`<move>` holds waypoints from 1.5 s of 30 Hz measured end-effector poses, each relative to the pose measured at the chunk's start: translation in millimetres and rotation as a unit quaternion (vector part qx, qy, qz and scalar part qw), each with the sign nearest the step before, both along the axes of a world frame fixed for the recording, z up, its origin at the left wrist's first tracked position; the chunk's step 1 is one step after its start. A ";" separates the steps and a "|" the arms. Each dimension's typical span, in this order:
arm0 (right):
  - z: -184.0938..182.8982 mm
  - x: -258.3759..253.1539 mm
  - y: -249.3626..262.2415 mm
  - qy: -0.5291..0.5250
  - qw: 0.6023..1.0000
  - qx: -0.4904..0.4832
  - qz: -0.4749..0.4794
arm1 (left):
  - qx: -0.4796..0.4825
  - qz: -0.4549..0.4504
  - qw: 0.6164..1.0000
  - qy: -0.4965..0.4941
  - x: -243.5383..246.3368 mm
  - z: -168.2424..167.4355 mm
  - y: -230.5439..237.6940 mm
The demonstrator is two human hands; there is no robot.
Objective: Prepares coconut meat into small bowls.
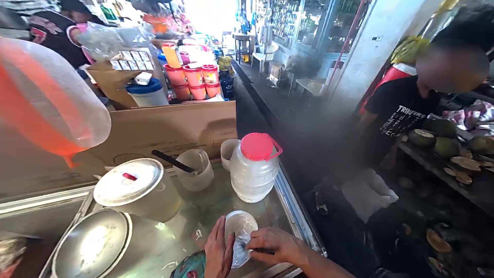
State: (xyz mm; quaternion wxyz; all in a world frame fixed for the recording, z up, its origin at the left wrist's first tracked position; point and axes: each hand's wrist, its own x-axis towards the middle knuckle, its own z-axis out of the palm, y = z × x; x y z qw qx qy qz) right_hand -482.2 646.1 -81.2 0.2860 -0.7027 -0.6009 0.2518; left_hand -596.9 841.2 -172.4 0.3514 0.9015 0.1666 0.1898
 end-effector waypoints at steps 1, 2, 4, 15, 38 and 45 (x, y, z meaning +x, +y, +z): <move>3.9 5.3 -3.3 0.001 1.000 -0.014 -0.018 | 0.000 0.000 1.000 0.001 -0.3 0.9 0.3; 5.6 9.7 -4.3 0.000 0.999 -0.018 -0.041 | 0.000 0.000 1.000 0.001 -0.3 1.2 0.2; 0.3 14.4 0.4 -0.019 0.996 0.000 -0.086 | 0.007 -0.002 1.000 -0.002 3.6 1.7 0.3; 6.6 -6.2 -5.3 -0.029 0.997 -0.055 -0.038 | -0.014 -0.003 0.999 0.035 4.4 0.5 4.2; -5.5 -39.4 -6.7 -0.070 0.993 -0.004 -0.096 | -0.106 -0.022 0.994 -0.008 8.0 11.8 2.5; 12.7 -0.9 -8.3 -0.064 0.995 -0.047 -0.054 | -0.111 -0.005 0.994 0.016 8.0 2.2 6.0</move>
